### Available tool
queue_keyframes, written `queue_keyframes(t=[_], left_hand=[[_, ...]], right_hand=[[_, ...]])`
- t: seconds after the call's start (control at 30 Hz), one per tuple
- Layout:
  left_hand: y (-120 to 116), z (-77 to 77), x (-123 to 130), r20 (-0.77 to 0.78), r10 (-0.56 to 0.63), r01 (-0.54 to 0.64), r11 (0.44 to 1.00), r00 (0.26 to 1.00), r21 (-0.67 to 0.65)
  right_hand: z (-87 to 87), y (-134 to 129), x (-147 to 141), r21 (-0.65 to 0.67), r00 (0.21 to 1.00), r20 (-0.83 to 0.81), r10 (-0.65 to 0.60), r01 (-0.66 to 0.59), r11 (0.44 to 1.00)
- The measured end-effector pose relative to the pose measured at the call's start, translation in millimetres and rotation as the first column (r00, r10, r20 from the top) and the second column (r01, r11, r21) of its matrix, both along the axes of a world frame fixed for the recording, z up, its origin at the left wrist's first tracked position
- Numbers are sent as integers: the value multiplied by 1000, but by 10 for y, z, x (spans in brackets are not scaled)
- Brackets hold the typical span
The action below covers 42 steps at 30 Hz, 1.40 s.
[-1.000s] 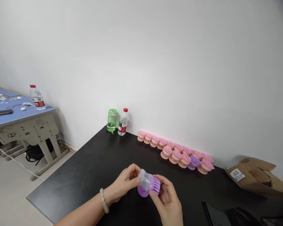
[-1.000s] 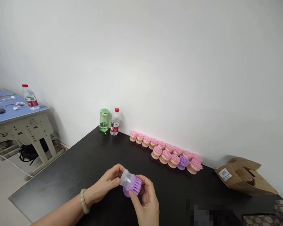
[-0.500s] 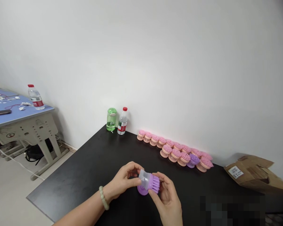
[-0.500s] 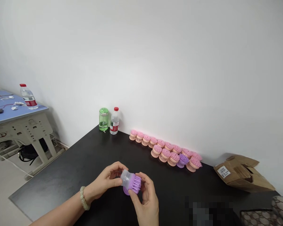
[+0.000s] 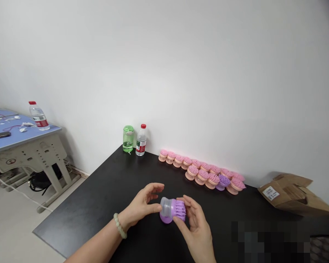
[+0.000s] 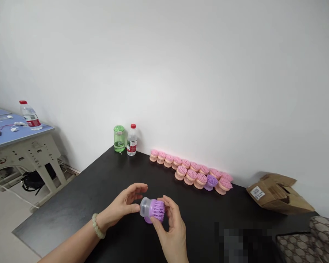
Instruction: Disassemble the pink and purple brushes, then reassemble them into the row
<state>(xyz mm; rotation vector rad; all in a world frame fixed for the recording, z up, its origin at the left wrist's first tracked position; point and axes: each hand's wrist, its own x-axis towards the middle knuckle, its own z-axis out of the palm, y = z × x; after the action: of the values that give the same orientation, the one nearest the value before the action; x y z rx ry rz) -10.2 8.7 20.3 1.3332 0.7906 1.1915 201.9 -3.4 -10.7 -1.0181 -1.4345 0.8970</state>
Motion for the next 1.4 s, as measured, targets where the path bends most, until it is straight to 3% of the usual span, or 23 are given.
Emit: queue_keyframes(t=[0.07,0.2,0.3,0.4,0.47,0.57,0.63,0.7,0.8,0.87,1.0,1.1,1.3,1.4], left_hand=[[4,5,-23,-172,19,-6,997,985,73],[-15,0,5,-479,62,82,958,876,274],[-45,0,67,-600,212,99,892,772,441],[-39,20,75,-628,299,62,872,719,486],[-3,35,30,-523,308,-77,906,795,415],[68,35,-61,-151,263,-254,964,953,82],[96,16,-90,87,218,-205,969,972,-137],[100,-8,-80,176,185,-143,963,967,-227],[76,-36,-23,158,155,-117,967,975,-224],[59,-48,11,149,145,-111,971,978,-210],[59,-90,37,121,150,-120,967,981,-223],[69,-147,51,93,106,-82,969,990,-232],[50,-192,104,9,74,-70,974,997,-213],[23,-158,132,55,56,-40,966,997,-255]], right_hand=[[16,1,-4,-6,998,52,21,-20,1000],[18,-6,-53,-24,987,152,58,-55,998],[4,-19,-100,11,967,252,31,-35,999],[-14,2,-98,77,956,293,32,-56,995],[-47,52,-62,109,956,292,0,-33,994],[-159,151,-15,136,913,399,-86,33,990],[-264,197,-26,160,852,514,-98,16,987],[-356,215,-68,189,786,612,-92,-32,981],[-406,212,-111,219,719,690,-80,-102,970],[-372,210,-89,219,716,694,-74,-112,969],[-227,199,10,232,772,625,-117,-40,972],[-143,158,25,249,805,585,-102,-58,967],[-114,79,-45,247,856,509,-93,-41,968],[-96,73,-54,312,862,485,-147,-13,950]])
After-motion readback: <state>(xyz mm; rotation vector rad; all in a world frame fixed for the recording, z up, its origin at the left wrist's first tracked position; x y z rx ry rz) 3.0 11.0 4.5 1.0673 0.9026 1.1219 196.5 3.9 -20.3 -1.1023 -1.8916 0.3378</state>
